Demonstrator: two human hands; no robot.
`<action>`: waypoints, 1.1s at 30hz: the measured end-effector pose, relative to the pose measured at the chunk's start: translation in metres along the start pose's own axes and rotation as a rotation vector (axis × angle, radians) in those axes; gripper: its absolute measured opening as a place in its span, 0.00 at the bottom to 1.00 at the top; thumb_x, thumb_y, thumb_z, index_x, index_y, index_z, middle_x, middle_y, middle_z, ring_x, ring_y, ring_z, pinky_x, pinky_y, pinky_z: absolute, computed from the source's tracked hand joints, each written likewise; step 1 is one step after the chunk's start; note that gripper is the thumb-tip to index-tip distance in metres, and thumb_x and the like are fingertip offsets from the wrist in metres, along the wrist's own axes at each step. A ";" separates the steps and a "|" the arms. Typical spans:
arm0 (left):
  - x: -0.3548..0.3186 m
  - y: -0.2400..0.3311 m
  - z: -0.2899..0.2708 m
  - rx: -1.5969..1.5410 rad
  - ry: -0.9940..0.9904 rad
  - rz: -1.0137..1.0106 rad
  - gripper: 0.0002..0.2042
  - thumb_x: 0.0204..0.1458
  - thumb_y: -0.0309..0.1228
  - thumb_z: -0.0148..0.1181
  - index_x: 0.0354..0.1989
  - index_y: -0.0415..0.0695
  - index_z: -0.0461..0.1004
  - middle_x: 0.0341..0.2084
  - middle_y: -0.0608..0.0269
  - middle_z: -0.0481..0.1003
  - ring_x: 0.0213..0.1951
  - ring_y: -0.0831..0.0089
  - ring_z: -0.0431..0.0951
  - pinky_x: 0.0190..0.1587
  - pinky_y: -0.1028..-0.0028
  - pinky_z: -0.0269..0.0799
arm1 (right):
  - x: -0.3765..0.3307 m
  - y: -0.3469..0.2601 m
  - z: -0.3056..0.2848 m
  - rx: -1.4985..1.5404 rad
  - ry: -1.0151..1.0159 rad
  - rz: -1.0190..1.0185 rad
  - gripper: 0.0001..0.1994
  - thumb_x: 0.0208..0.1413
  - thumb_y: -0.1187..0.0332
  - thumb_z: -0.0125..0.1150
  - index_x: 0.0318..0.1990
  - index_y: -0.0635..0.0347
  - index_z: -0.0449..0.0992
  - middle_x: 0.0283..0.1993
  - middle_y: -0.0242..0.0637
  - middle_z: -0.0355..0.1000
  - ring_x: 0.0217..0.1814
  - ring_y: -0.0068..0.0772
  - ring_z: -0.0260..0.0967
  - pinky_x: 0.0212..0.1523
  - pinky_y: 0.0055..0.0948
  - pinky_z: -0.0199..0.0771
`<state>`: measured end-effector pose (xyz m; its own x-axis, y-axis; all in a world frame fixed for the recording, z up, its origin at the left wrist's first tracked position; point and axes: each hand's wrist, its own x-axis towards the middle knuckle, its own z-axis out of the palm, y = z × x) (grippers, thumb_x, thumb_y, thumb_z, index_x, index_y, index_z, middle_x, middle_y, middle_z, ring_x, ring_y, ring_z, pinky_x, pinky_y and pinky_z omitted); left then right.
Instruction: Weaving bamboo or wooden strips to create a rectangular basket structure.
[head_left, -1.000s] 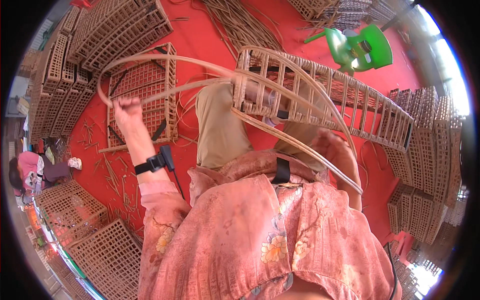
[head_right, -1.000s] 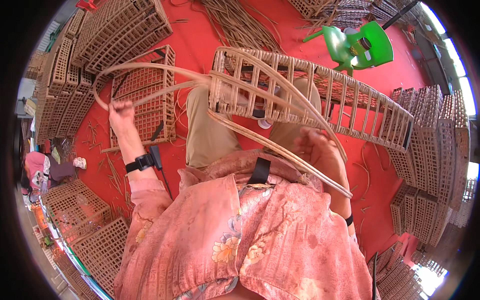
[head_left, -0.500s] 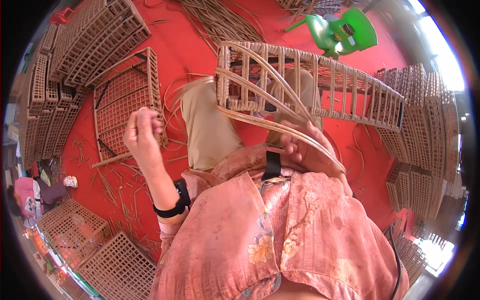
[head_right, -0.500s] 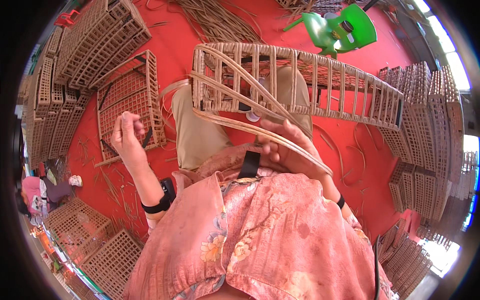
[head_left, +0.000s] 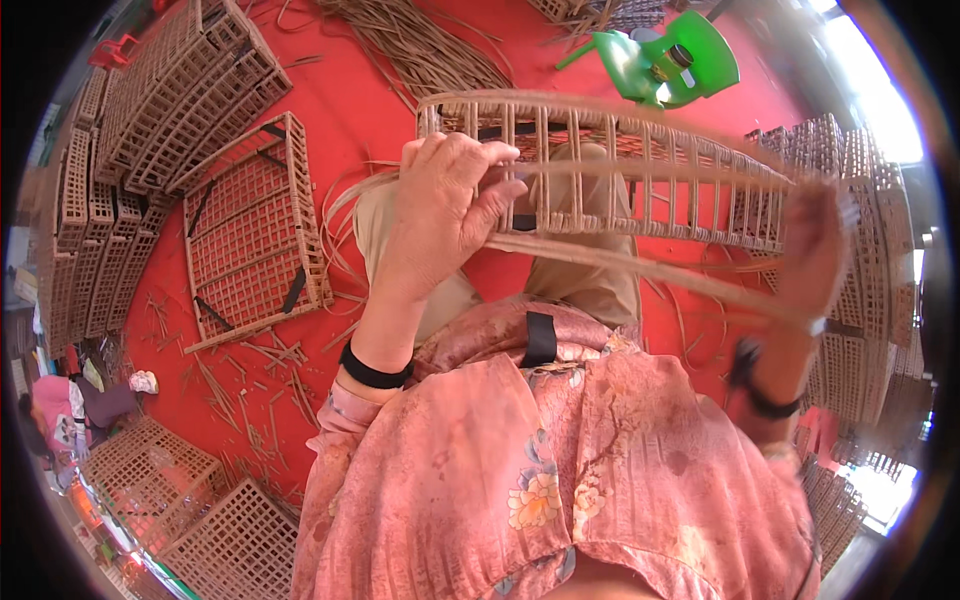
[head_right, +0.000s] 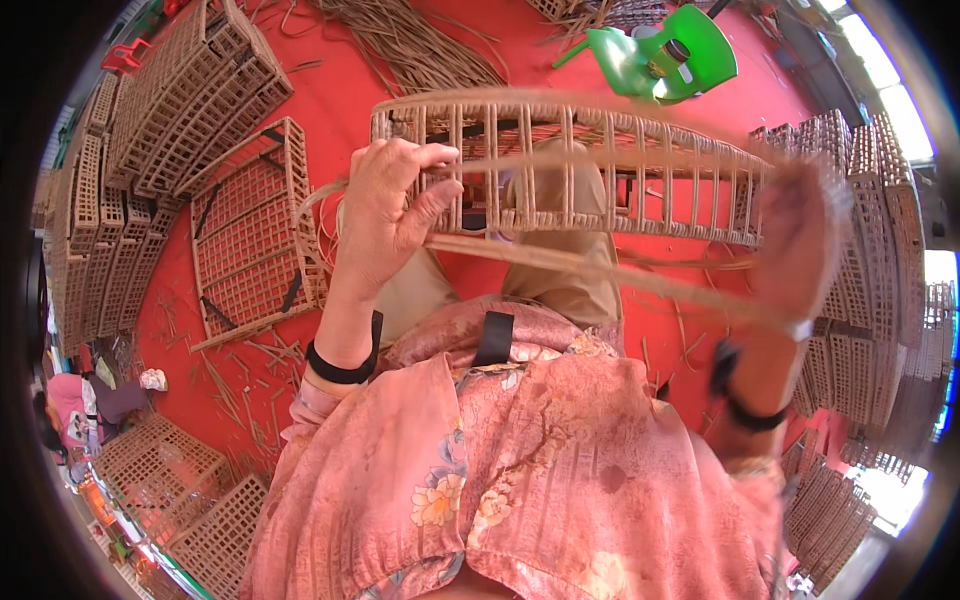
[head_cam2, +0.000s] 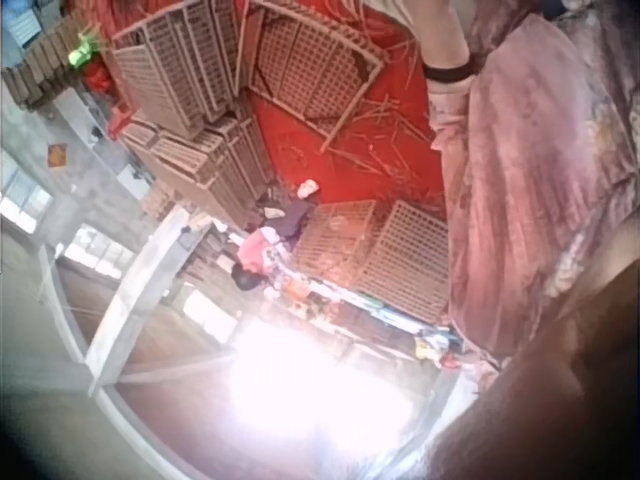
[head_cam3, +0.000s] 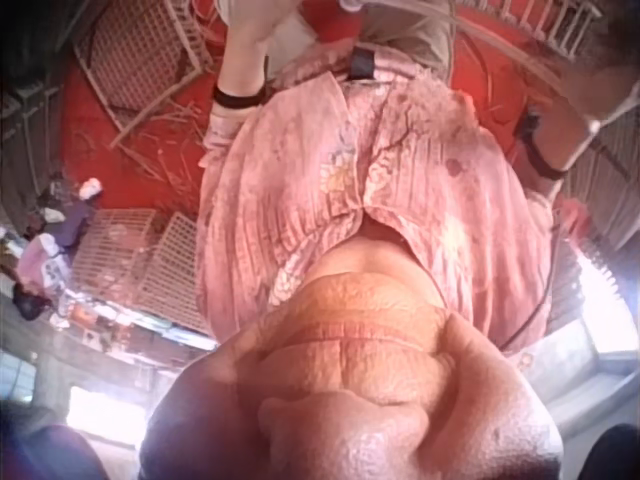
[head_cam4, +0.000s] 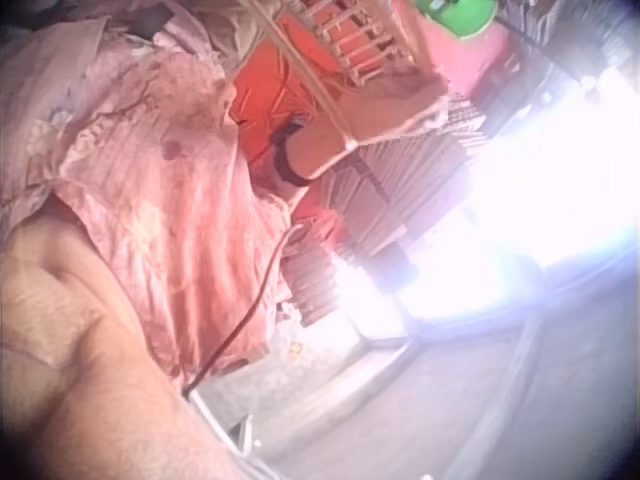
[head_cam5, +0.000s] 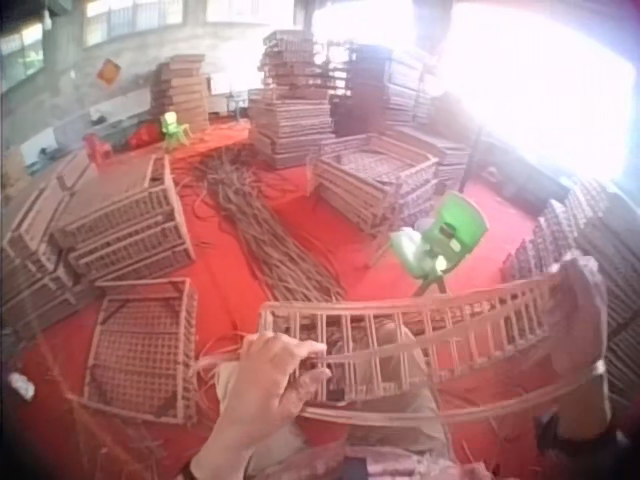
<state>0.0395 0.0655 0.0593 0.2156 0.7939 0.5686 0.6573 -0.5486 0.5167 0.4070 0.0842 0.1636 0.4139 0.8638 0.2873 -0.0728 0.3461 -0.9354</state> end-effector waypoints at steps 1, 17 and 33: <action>0.002 0.000 0.000 -0.009 -0.001 -0.020 0.16 0.53 0.42 0.64 0.45 0.46 0.77 0.35 0.65 0.76 0.40 0.66 0.74 0.48 0.66 0.63 | 0.035 -0.016 0.004 -0.033 0.014 -0.131 0.07 0.64 0.68 0.56 0.40 0.61 0.76 0.31 0.32 0.73 0.31 0.23 0.69 0.31 0.23 0.69; 0.084 -0.149 -0.077 -1.409 0.273 -0.609 0.32 0.63 0.40 0.55 0.67 0.32 0.51 0.60 0.31 0.62 0.56 0.55 0.74 0.52 0.67 0.77 | 0.094 0.119 -0.004 0.276 -0.074 0.602 0.11 0.60 0.70 0.63 0.45 0.66 0.73 0.26 0.24 0.66 0.22 0.16 0.63 0.22 0.16 0.63; -0.014 0.018 -0.042 0.113 -0.120 -0.078 0.51 0.35 0.55 0.73 0.69 0.45 0.57 0.66 0.51 0.58 0.65 0.54 0.60 0.65 0.57 0.58 | 0.063 0.120 -0.051 0.826 -0.243 0.483 0.10 0.61 0.80 0.54 0.49 0.71 0.71 0.43 0.47 0.76 0.42 0.36 0.77 0.36 0.25 0.81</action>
<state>0.0179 0.0335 0.0879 0.2414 0.8622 0.4454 0.7507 -0.4568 0.4773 0.4704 0.1617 0.0595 -0.0183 0.9993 0.0336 -0.8340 0.0033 -0.5517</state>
